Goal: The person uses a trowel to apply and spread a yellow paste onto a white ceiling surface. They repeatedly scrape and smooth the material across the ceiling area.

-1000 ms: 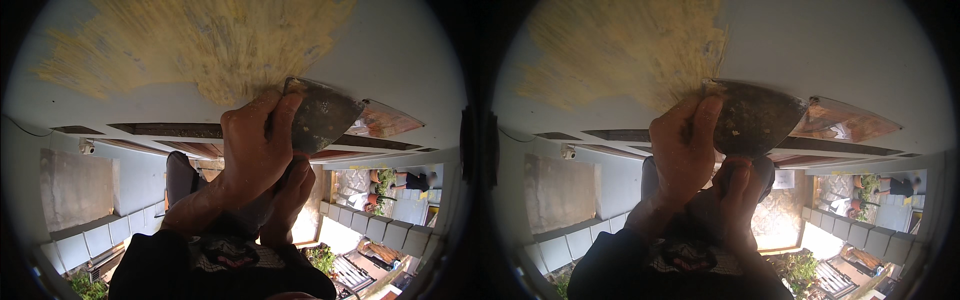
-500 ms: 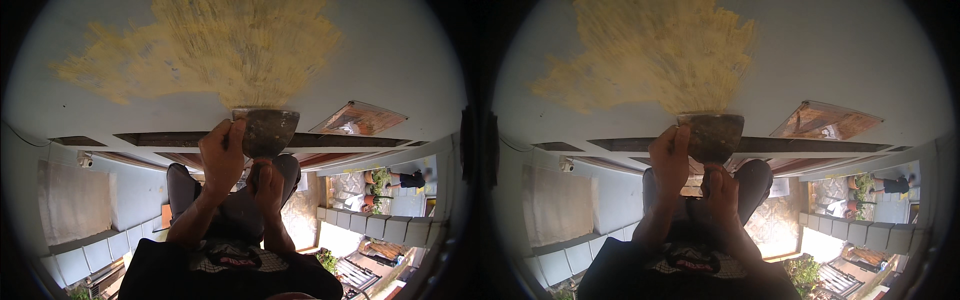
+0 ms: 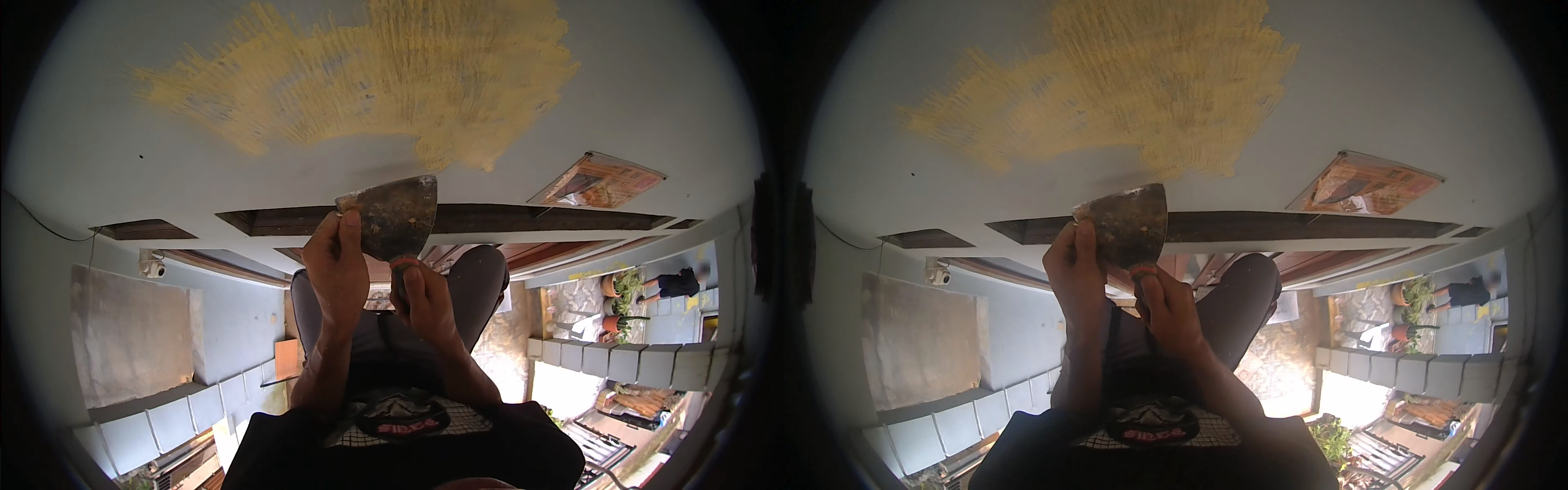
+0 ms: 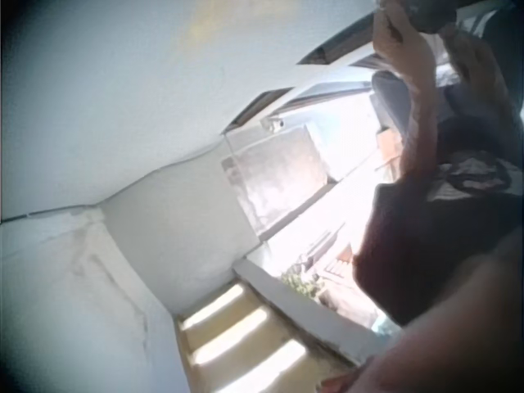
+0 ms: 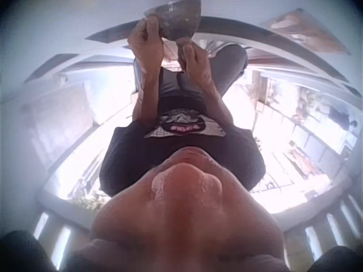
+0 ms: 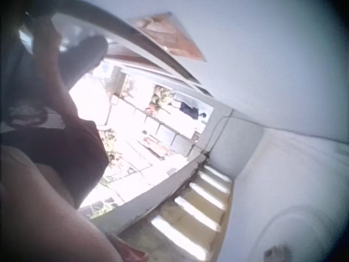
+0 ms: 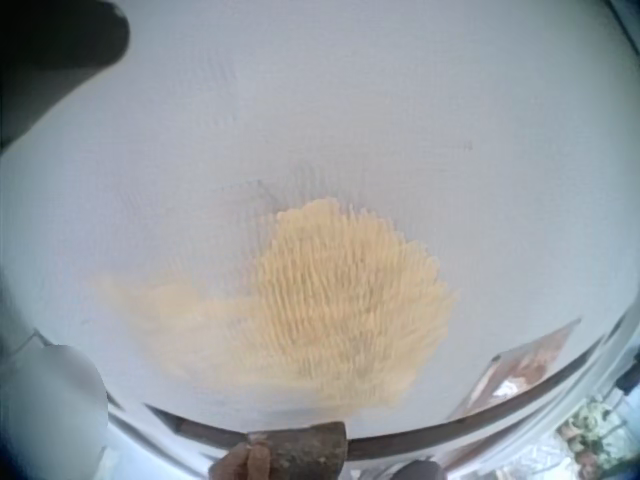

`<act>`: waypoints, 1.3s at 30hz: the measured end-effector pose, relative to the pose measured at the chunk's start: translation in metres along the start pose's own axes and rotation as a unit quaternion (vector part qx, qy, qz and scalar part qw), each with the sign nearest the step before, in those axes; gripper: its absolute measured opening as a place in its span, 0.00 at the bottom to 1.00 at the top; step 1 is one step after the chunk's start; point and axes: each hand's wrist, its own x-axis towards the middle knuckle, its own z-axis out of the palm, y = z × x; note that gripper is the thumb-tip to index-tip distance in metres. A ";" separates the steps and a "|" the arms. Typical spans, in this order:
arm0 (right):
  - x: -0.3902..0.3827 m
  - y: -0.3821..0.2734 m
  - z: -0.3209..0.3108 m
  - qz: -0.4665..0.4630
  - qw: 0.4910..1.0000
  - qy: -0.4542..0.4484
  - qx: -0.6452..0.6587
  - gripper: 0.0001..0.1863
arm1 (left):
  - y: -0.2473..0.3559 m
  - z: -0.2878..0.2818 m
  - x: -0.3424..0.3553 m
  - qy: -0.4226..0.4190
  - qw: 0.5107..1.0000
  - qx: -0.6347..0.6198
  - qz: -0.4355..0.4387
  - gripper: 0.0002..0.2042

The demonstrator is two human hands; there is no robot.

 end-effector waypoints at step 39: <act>0.013 0.005 -0.037 -0.074 0.972 0.045 0.217 0.19 | -0.017 0.060 0.024 -0.168 0.981 -0.077 0.060 0.10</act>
